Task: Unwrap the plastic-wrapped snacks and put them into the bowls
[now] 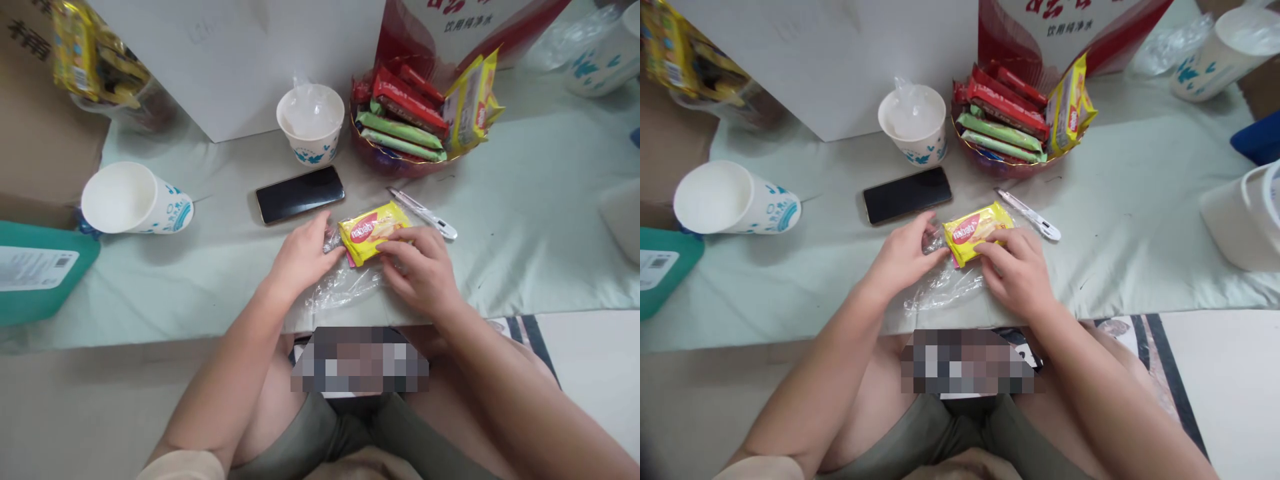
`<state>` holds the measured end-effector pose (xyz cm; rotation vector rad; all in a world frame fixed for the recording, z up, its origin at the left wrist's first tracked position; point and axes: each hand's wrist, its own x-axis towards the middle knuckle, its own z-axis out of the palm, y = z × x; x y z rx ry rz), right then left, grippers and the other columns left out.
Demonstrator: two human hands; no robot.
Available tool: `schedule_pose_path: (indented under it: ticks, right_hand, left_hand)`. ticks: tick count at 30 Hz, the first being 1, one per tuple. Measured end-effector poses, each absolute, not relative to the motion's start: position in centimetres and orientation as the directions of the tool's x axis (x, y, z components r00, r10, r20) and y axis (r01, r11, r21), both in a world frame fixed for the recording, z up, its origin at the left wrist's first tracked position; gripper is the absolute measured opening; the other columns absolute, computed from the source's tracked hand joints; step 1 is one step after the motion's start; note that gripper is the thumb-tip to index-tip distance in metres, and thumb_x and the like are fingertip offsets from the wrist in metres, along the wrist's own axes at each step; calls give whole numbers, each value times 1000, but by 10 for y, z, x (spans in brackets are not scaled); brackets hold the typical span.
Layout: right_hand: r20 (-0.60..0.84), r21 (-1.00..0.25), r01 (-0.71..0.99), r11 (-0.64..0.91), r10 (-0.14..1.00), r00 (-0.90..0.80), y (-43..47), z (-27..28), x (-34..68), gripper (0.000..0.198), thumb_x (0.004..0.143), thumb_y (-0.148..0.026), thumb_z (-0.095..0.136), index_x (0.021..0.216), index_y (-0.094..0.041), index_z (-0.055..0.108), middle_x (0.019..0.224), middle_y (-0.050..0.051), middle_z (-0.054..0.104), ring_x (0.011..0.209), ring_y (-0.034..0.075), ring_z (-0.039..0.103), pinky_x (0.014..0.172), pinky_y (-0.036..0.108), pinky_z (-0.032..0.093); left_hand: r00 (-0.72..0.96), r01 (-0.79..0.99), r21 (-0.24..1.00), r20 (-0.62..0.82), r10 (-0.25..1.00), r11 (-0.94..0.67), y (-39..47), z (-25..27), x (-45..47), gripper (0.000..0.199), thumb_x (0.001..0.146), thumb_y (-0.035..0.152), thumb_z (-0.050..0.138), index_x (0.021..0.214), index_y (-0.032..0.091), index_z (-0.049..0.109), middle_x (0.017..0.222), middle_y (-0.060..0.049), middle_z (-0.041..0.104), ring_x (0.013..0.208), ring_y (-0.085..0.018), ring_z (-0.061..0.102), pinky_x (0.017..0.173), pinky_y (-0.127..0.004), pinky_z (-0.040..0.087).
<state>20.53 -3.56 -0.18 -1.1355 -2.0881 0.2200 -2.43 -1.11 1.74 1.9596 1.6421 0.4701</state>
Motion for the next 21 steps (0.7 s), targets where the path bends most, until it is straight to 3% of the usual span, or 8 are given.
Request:
schedule_pose_path:
  ticks: [2,3,5,8,11,14,16,21]
  right_hand:
    - [496,-455,693,559,805,-324,-35,-3,204,31,87,-15,64,114,-29,71,115,8,71,108,29,68,97,49,53]
    - [472,-451,704,549,816,-335,-35,-5,203,33,87,-16,64,118,-28,69,121,10,70,115,31,66,100,51,52]
    - [426,-445,723,528,835,-348,-36,-9,201,39,86,-17,64,124,-27,65,131,12,66,128,36,62,105,55,50]
    - [389,-457,737,498,857,-337,-37,-14,199,47,84,-18,63,130,-28,60,139,14,62,139,39,54,109,60,47]
    - [390,-478,715,510,853,-348,-36,-16,199,53,85,-24,66,137,-29,55,144,15,59,141,39,52,109,60,48]
    - [472,-490,660,569,810,-348,-32,-13,199,53,89,-32,70,139,-27,54,140,17,62,135,38,58,108,58,50]
    - [530,-516,596,615,776,-343,-30,-9,200,49,92,-34,69,138,-26,55,135,17,65,129,34,64,105,54,53]
    - [502,-594,509,622,782,-369,-28,-2,204,44,93,-32,68,135,-25,57,134,15,69,126,30,67,103,49,56]
  left_hand:
    - [159,808,585,-105,982,-68,-9,20,-22,13,84,25,70,95,21,67,79,-4,71,69,-21,63,64,-33,43]
    - [141,805,592,-116,983,-46,-8,21,-21,6,85,25,66,81,22,63,69,-2,65,63,-19,57,61,-32,39]
    - [133,761,648,-98,986,-39,-7,21,-19,23,84,23,61,66,22,48,62,1,57,60,-17,51,60,-31,35]
    - [181,576,815,-53,982,-62,-6,20,-16,28,81,21,59,62,22,38,70,0,57,68,-16,53,65,-30,40]
    - [261,274,958,-155,953,80,-8,23,-15,24,82,27,58,65,21,42,75,0,60,70,-14,56,67,-30,45]
    - [376,10,968,-237,896,252,-11,32,-13,16,81,29,61,71,21,52,81,-1,65,77,-16,65,75,-32,54]
    - [397,-58,942,-281,874,329,-13,37,-12,16,79,28,62,70,21,51,81,-1,66,78,-16,67,72,-32,56]
    - [207,-57,917,-376,903,395,-10,39,-11,28,75,26,64,61,22,40,54,4,48,46,-10,51,41,-22,28]
